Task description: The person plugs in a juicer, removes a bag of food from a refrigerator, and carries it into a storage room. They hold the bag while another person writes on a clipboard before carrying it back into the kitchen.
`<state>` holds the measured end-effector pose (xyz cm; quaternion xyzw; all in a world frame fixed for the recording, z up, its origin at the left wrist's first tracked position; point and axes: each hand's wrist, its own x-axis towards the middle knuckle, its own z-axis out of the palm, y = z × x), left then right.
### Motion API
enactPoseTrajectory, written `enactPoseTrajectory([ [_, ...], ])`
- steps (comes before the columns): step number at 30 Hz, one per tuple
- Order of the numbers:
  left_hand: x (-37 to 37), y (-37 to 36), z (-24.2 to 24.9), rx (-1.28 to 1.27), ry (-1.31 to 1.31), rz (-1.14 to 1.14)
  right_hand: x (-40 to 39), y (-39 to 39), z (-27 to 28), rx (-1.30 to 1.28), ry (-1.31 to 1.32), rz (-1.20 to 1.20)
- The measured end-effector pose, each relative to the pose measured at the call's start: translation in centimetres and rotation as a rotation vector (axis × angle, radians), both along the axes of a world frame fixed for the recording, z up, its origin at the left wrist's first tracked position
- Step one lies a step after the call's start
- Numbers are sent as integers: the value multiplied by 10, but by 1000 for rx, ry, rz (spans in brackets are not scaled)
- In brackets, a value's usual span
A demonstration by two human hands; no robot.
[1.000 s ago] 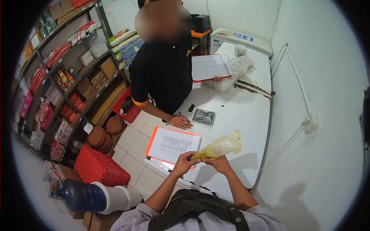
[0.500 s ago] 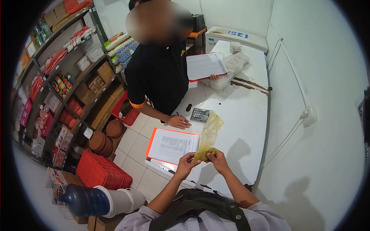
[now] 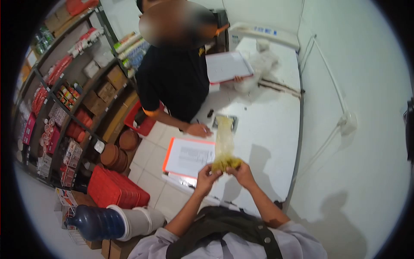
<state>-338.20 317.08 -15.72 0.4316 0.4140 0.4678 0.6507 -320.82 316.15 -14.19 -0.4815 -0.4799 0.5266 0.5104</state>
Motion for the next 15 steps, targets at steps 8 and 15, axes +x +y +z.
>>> enactPoseTrajectory([
  [8,2,4,13,-38,-146,8,2,9,-2,-28,364,62],
  [15,9,3,13,38,104,-27,2,4,-11,-48,374,23],
])
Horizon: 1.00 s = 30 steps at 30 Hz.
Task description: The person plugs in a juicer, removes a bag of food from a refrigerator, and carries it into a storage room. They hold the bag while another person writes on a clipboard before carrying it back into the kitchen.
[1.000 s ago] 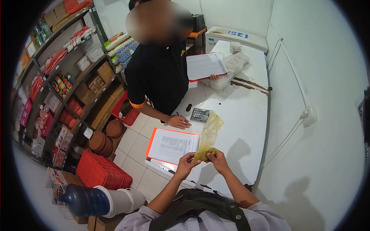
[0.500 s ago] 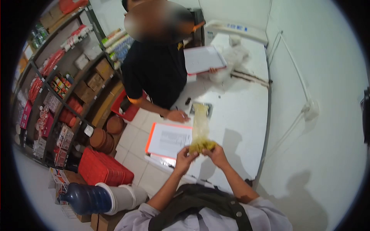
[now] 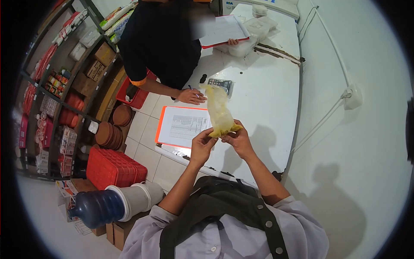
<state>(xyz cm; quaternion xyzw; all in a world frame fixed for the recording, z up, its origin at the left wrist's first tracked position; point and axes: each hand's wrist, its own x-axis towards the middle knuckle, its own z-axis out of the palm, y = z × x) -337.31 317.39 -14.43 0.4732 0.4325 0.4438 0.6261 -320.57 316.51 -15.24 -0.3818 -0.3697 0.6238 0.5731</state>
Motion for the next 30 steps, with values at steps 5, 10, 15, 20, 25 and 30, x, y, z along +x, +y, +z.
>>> enactPoseTrajectory([
  [5,-5,3,-17,53,60,-191,8,3,-8,-48,-11,-29],
  [10,-3,1,12,46,-50,-229,23,-7,8,-86,140,-50],
  [15,-10,6,15,68,-81,-170,31,-12,1,-31,-116,2],
  [20,-5,20,49,-139,-209,-199,40,-23,-35,-50,-406,22],
  [25,12,11,27,-151,289,-395,58,-31,-77,-162,-568,-40],
  [30,24,-3,12,-273,251,-403,63,-27,-94,-234,-440,-133],
])
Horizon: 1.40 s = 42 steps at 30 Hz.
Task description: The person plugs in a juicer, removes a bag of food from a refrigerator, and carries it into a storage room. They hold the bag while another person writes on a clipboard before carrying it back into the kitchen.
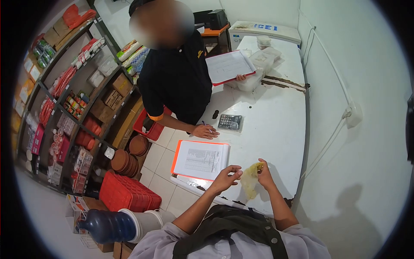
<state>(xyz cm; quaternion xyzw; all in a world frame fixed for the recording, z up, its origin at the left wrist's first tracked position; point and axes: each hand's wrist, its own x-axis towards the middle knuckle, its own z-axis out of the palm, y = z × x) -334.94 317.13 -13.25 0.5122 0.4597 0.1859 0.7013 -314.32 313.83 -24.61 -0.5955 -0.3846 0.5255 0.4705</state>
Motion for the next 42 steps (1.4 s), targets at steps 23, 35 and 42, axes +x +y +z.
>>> enactPoseTrajectory([
  [23,-1,-11,-10,372,-132,128,-37,3,72,126,559,122],
  [35,4,-22,-45,92,-535,585,-84,-13,74,268,-94,83],
  [42,-18,-13,-49,12,-519,618,-71,3,76,398,-290,251],
])
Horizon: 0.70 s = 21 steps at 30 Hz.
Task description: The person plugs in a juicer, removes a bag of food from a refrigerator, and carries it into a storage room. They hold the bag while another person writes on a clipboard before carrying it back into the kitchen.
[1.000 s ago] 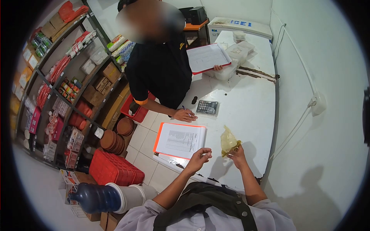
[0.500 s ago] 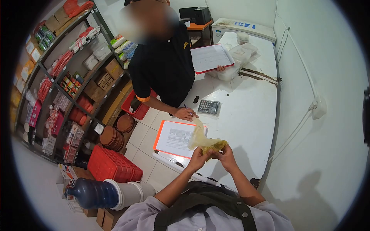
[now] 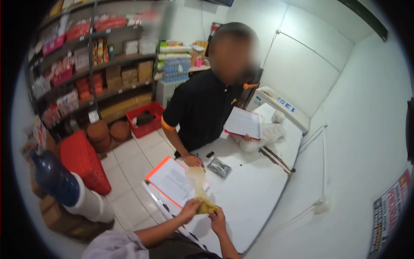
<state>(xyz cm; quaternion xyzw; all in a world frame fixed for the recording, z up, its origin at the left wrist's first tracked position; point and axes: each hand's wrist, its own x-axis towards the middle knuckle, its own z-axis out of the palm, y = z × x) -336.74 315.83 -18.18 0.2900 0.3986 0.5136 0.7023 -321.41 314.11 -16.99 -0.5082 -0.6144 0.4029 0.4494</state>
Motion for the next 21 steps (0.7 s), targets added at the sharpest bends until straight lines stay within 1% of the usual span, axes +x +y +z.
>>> enactPoseTrajectory([
  [1,-2,-2,16,-31,-7,12,9,-3,1,-56,7,63],
  [3,-9,0,25,-37,3,-14,12,-2,31,-162,-116,76],
  [4,-12,0,27,-24,62,-8,29,6,0,14,-319,126],
  [5,-12,-1,35,-46,-98,30,27,4,16,-52,-198,164],
  [6,-15,2,25,-7,-168,41,24,5,12,-182,120,134],
  [8,-23,2,35,41,-191,82,14,0,25,-231,185,83],
  [9,-29,-1,39,4,-184,82,16,-4,19,-267,193,76],
  [11,-32,4,49,19,-246,59,23,-6,14,-226,72,164],
  [15,-34,11,50,25,-197,45,24,-19,21,-307,63,106],
  [17,-32,13,49,16,-173,23,24,-23,31,-331,319,0],
  [20,-24,13,52,3,-152,-6,20,-26,48,-277,316,-123],
  [21,-20,13,55,6,-157,-2,20,-26,55,-289,397,-148],
])
